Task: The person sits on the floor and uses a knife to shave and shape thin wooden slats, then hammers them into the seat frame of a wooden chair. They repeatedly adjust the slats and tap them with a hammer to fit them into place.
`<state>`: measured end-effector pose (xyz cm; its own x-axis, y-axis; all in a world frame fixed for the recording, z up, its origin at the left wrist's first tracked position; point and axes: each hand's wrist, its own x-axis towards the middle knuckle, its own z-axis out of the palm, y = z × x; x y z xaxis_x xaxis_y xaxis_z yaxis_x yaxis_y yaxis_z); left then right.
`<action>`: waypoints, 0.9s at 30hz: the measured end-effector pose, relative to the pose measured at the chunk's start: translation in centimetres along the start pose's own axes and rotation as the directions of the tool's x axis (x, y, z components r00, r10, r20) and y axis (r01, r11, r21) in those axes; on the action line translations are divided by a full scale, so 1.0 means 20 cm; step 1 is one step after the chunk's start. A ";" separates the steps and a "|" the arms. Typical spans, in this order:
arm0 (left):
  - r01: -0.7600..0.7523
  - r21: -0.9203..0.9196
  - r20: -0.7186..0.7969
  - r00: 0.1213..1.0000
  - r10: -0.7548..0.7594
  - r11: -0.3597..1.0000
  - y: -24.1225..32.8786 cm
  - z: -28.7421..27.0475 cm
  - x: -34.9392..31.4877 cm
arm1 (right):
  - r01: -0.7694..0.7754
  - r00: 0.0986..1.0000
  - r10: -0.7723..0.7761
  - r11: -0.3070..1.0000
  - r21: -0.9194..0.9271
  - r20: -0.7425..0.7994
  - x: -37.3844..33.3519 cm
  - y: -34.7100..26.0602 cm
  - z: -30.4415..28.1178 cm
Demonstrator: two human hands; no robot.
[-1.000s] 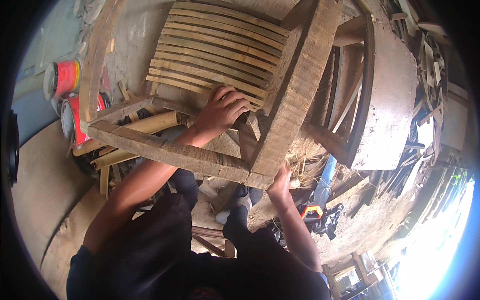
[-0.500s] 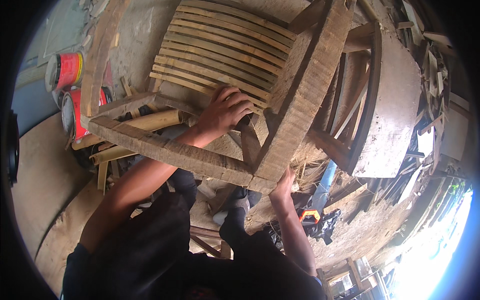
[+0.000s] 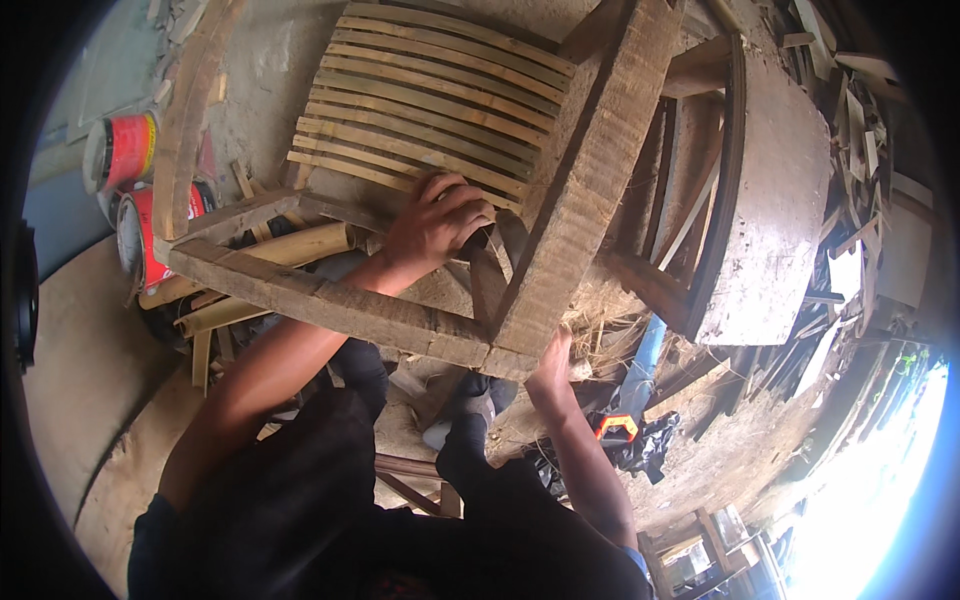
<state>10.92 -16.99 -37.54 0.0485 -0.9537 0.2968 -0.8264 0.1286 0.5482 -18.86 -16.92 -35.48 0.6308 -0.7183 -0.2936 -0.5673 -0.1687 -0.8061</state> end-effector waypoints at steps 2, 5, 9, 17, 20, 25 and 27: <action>0.002 -0.003 0.000 1.000 -0.002 1.000 0.00 0.00 0.00 | -0.079 0.996 0.080 0.997 0.026 -0.029 0.03 -0.06 -0.01; -0.007 -0.005 0.015 1.000 0.007 1.000 0.00 -0.01 0.01 | -0.060 0.991 0.051 0.996 -0.067 -0.127 0.06 -0.13 -0.01; 0.013 -0.027 0.065 0.998 -0.011 1.000 0.03 -0.11 -0.03 | -0.234 0.927 0.248 0.969 0.083 -0.282 0.06 -0.18 -0.01; 0.585 -0.315 0.071 0.800 -0.596 0.748 0.17 -0.76 -0.65 | -0.470 0.832 0.542 0.803 0.366 -0.121 -0.04 -0.22 0.03; 0.593 -0.581 -0.297 0.483 -0.823 0.558 -0.01 -1.05 -0.81 | -0.483 0.819 0.565 0.770 0.417 -0.094 -0.15 -0.25 0.10; 0.297 -0.902 -0.098 0.568 -0.817 0.314 -0.27 -1.60 -0.67 | -0.513 0.782 0.623 0.654 0.556 -0.011 -0.24 -0.27 0.13; 0.346 -0.933 0.193 0.711 -0.676 0.098 -0.34 -1.71 -0.44 | -0.508 0.784 0.619 0.597 0.620 0.047 -0.24 -0.28 0.10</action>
<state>35.28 -0.16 -17.09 0.4853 -0.8174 -0.3103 0.4591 -0.0638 0.8861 -17.77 -11.16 -30.56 0.1683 -0.6360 -0.7531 -0.3308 0.6833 -0.6509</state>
